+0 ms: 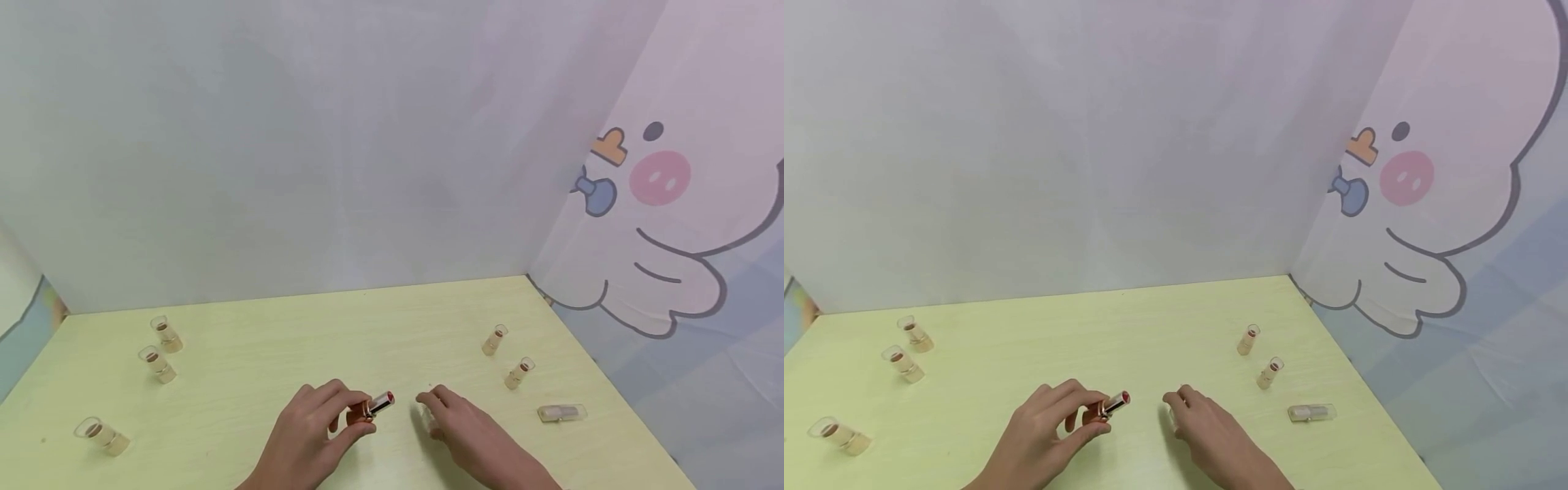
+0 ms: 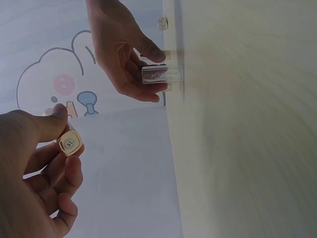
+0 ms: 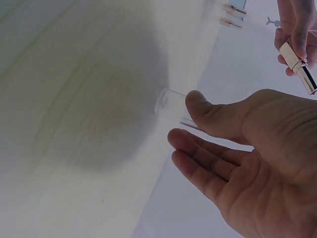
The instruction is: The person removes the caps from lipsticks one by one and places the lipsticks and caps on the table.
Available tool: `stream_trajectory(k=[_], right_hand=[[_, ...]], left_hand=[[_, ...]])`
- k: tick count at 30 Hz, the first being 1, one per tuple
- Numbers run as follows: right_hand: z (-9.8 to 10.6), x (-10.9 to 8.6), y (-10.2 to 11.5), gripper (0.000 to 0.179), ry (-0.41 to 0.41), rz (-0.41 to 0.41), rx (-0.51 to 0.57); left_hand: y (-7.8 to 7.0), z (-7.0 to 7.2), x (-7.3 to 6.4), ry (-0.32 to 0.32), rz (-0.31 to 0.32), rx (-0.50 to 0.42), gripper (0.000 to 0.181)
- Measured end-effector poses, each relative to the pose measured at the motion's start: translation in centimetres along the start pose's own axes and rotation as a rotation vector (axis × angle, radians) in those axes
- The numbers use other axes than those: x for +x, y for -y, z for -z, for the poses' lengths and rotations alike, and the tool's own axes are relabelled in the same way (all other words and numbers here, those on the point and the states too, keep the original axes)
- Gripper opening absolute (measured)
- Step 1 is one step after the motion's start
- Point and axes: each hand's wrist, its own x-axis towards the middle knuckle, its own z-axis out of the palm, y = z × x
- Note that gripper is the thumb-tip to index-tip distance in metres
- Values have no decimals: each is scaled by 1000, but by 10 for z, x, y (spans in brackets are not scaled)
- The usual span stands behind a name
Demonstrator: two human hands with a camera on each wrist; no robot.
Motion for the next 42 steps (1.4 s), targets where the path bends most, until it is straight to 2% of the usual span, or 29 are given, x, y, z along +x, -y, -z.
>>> stream_trajectory(k=[5,11,14,29,37,39,42], right_hand=[[7,-9,-3,55,-39,-55,-71],[12,-23,-14,59,-172,-69,-182],[14,-29,-20,59,-214,-70,-217],[22,-63,-54,56,-319,-181,-254],[24,-80,-74,54,-312,-257,-221],[23,-84,-80,53,-321,-259,-224],[22,-89,-89,54,-357,-242,-242]], left_hand=[[0,-1,0,8,14,-11,26],[0,-2,0,14,32,-24,28],[0,-3,-1,21,46,-28,32],[2,-6,-8,79,153,-38,39],[3,-10,-15,145,195,-48,37],[2,-12,-16,169,227,-61,35],[0,-13,-17,220,327,-62,32]])
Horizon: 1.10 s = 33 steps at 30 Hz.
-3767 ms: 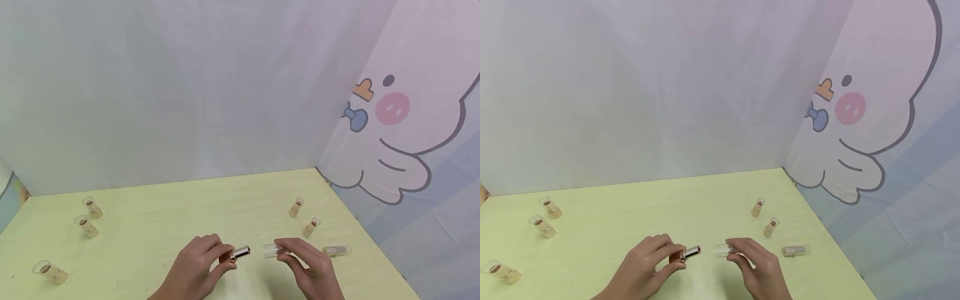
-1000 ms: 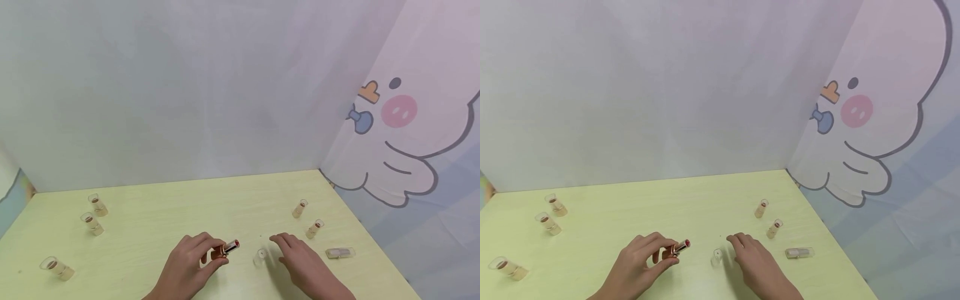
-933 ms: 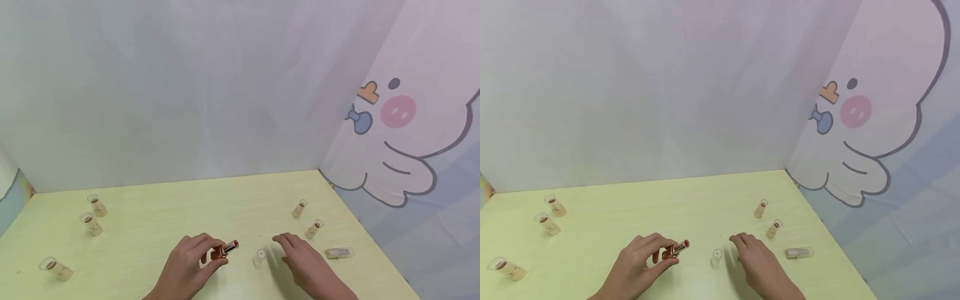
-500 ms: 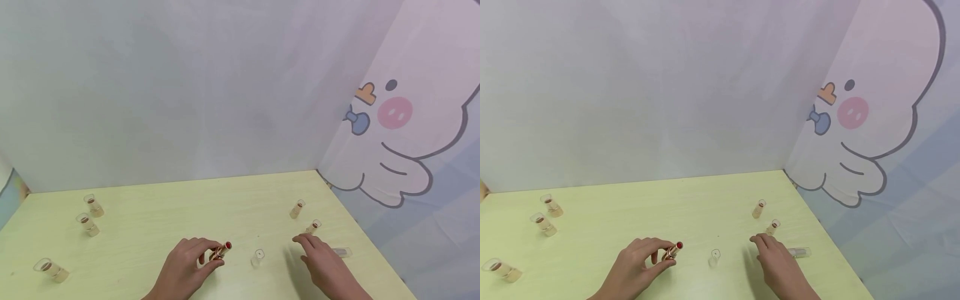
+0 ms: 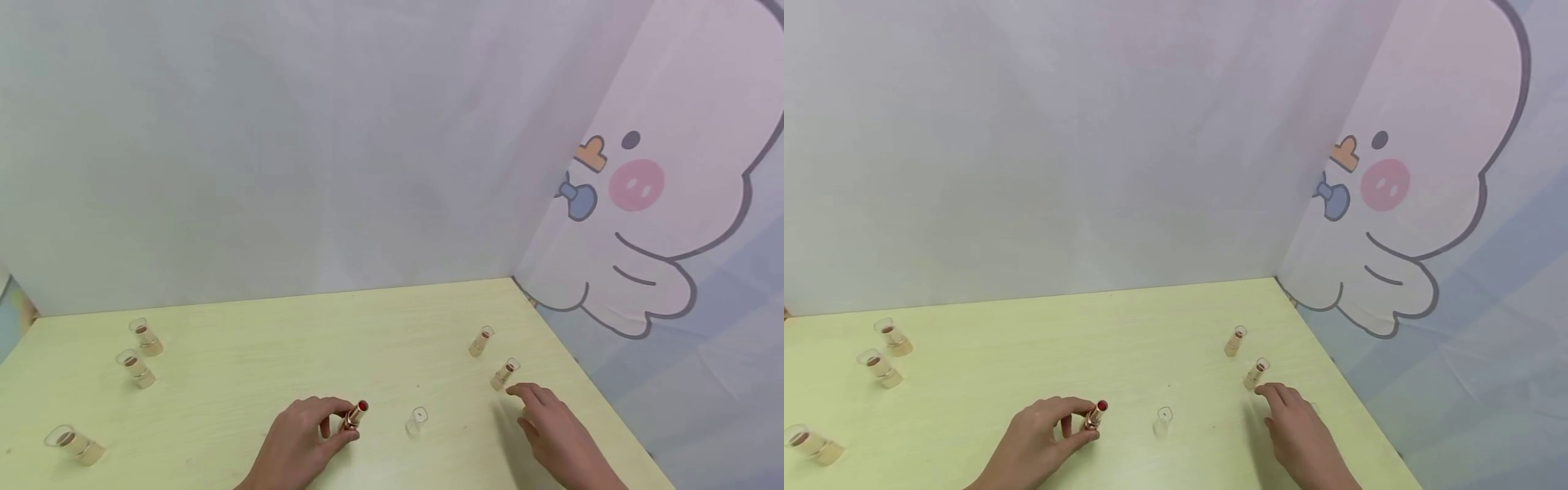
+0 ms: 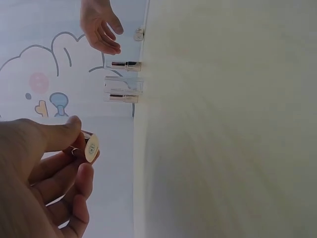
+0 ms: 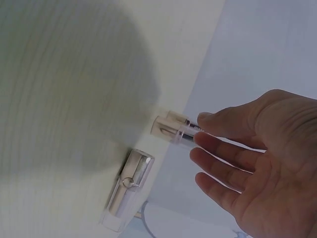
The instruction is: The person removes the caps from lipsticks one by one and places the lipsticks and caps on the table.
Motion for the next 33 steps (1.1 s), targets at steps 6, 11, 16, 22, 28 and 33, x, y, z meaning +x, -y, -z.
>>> stream_trajectory(k=[6,11,16,22,28,33], right_hand=[[-6,-4,-13,55,-50,10,-18],[-8,-5,-19,51,-24,-12,-14],[-9,-7,-25,50,36,-52,12],[-16,-11,-36,47,91,-86,20],[-23,-13,-44,41,139,-116,18],[-27,-14,-48,34,127,-121,7]], left_hand=[[-1,0,1,158,249,-7,25],[3,-1,0,244,319,-58,22],[9,-3,-2,267,339,-111,19],[11,-5,-2,265,341,-125,20],[11,-5,-3,270,357,-100,21],[11,-6,-3,268,373,-90,22]])
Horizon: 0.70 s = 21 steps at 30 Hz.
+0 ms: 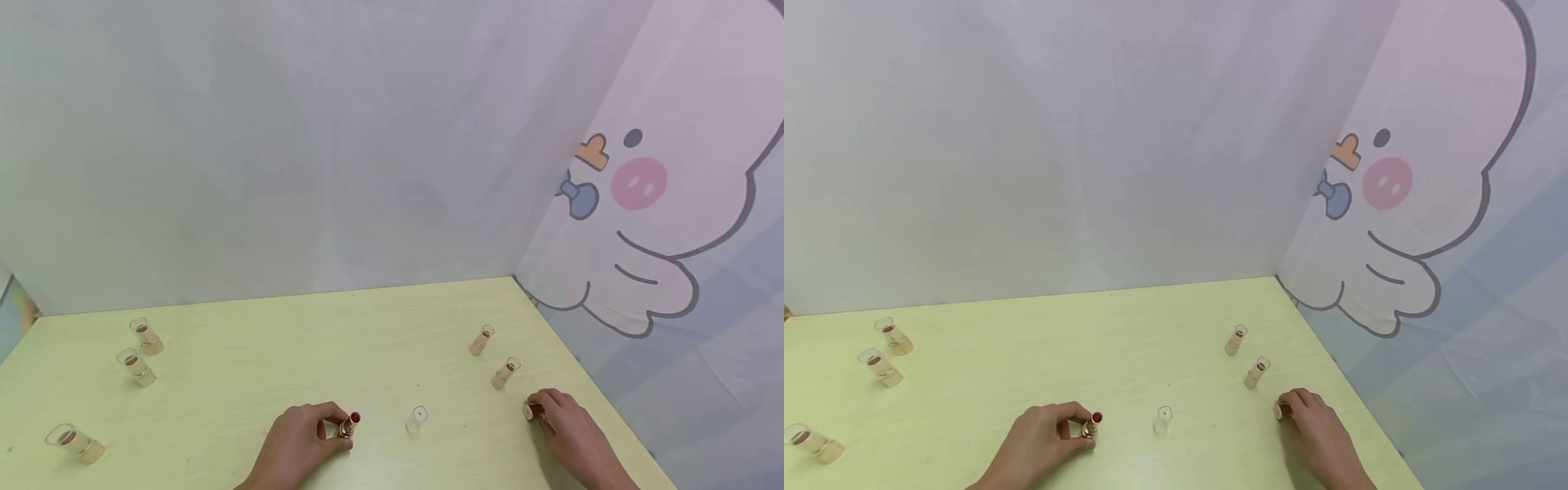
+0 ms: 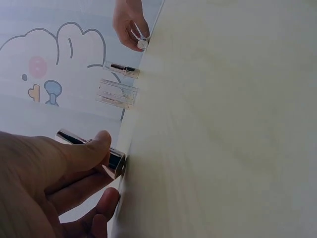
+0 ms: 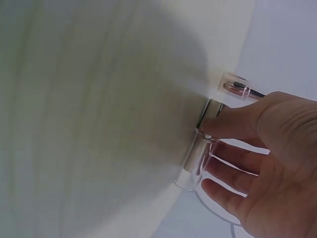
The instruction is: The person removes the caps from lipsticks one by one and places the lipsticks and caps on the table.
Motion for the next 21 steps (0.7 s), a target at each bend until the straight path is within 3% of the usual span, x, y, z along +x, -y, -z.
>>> stream_trajectory(k=[11,21], right_hand=[[-3,-1,-5,37,-12,-13,15],[6,1,5,42,-197,133,-49]], left_hand=[[1,0,-3,26,25,-15,27],[3,0,-3,44,1,-9,30]])
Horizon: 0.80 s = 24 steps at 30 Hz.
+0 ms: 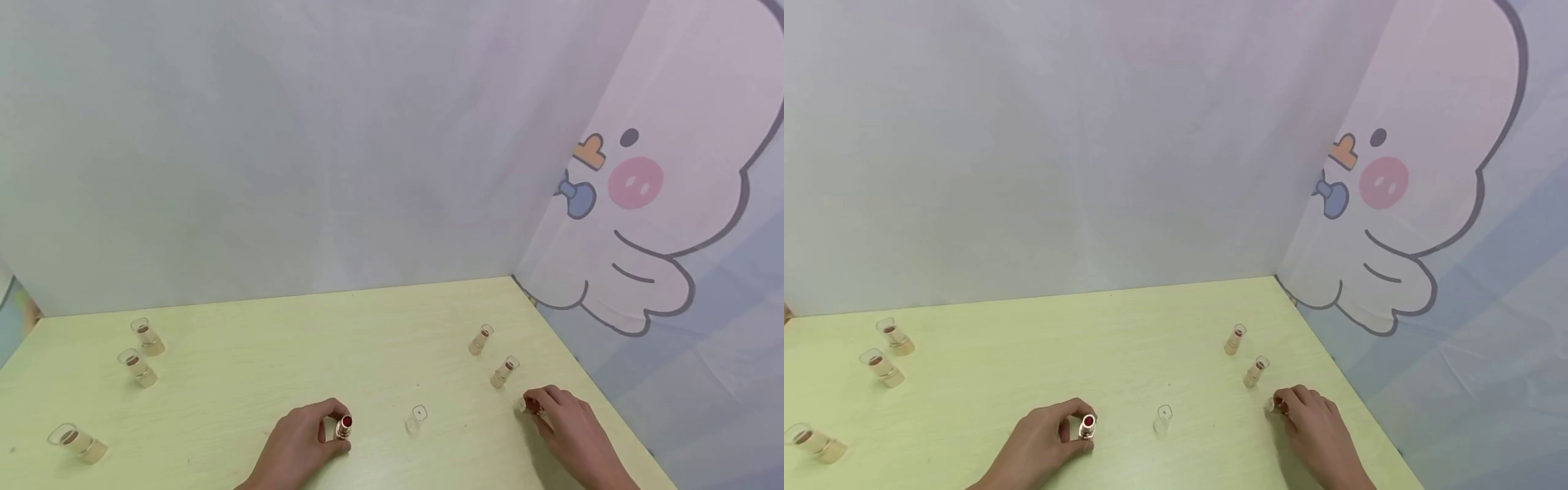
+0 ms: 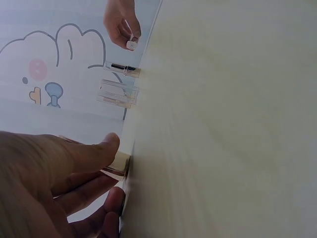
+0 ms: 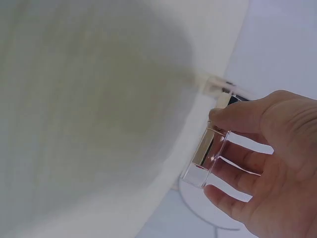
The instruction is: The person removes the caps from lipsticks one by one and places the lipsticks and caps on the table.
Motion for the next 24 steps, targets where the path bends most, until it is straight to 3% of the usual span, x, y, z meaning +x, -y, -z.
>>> stream_trajectory(k=[4,10,17,24], right_hand=[[12,9,13,42,-12,12,-2],[26,21,31,40,35,-1,-13],[41,31,47,42,-7,70,-30],[52,40,63,45,-10,111,-11]], left_hand=[[0,0,0,6,-4,1,34],[1,0,-1,8,-2,-11,42],[-3,7,-4,22,0,-9,58],[-15,24,-9,-67,72,19,65]])
